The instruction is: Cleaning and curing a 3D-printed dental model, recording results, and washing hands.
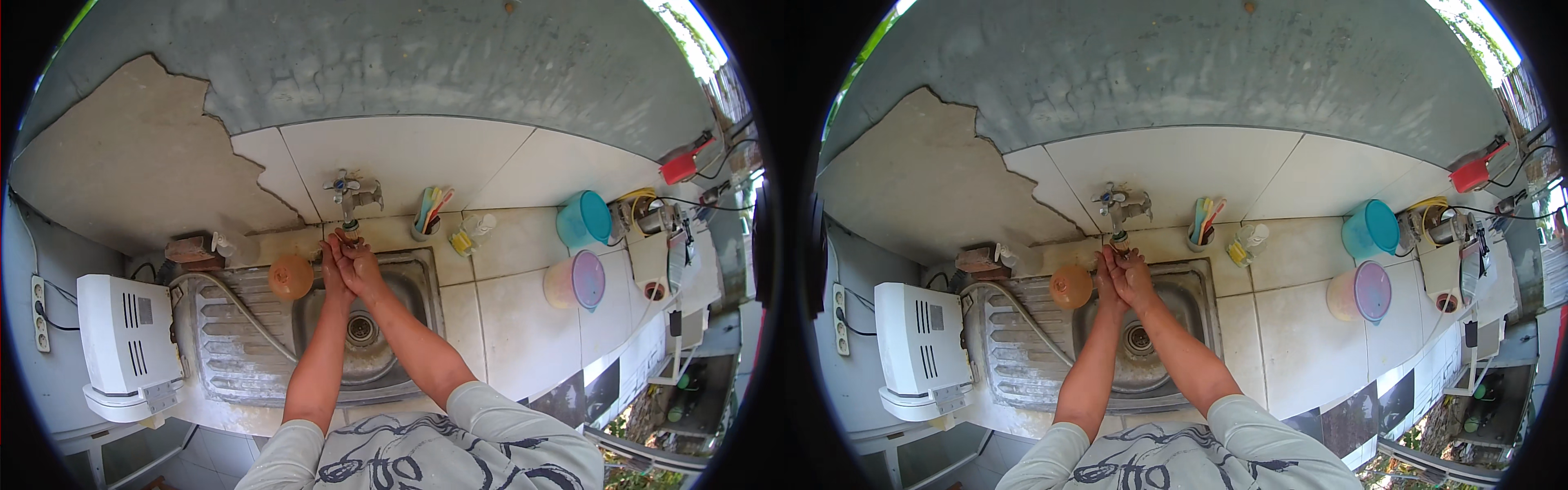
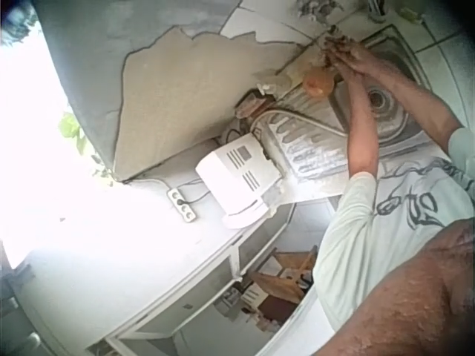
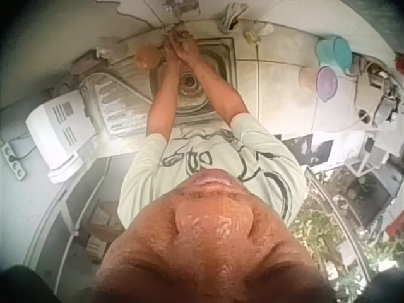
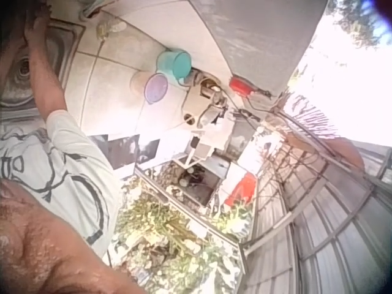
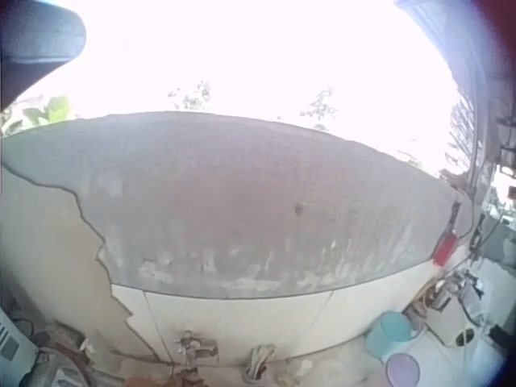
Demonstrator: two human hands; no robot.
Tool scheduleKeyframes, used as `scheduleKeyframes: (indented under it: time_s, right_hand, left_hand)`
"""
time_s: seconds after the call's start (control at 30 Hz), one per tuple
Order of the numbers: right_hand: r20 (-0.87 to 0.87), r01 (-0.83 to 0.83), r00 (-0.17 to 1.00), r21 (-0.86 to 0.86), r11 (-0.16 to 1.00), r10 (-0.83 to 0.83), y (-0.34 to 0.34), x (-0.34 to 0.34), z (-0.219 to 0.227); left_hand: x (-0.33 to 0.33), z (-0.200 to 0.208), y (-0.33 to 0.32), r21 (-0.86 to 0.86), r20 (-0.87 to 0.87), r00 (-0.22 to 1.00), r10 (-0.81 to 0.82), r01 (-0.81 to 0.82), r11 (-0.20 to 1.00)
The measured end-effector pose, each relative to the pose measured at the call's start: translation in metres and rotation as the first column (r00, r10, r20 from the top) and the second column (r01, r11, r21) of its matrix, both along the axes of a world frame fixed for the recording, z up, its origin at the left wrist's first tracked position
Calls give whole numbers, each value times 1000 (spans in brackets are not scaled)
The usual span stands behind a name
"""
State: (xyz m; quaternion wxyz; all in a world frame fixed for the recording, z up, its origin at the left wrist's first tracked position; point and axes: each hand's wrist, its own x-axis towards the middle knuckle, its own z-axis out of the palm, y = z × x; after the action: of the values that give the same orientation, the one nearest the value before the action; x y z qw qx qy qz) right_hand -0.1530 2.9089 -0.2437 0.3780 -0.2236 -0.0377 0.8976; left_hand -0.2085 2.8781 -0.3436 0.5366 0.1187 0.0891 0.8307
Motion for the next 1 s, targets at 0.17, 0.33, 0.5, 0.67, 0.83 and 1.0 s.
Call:
scheduleKeyframes:
  time_s: [0.17,0.33,0.5,0.67,0.83,1.0]
  right_hand:
    - [195,-142,974,113,983,119,1,32,-39]
    - [574,-288,819,440,850,-20,39,38,-34]
    - [-26,190,981,-82,978,-193,30,16,-58]
    - [781,-632,618,563,533,-92,10,30,-10]
    - [686,-261,605,651,713,-405,-21,35,33]
    - [-142,18,990,207,978,12,0,29,-28]
  left_hand:
    - [-28,21,1,-461,133,933,-336,358,812]
    - [78,89,9,-680,-162,986,-26,-93,727]
    - [48,74,9,-331,-19,1000,-13,6,944]
    - [11,36,-9,-538,-7,995,-95,76,840]
    - [79,101,-4,-514,-90,996,8,-54,856]
    - [55,57,-2,-549,4,999,-53,47,834]
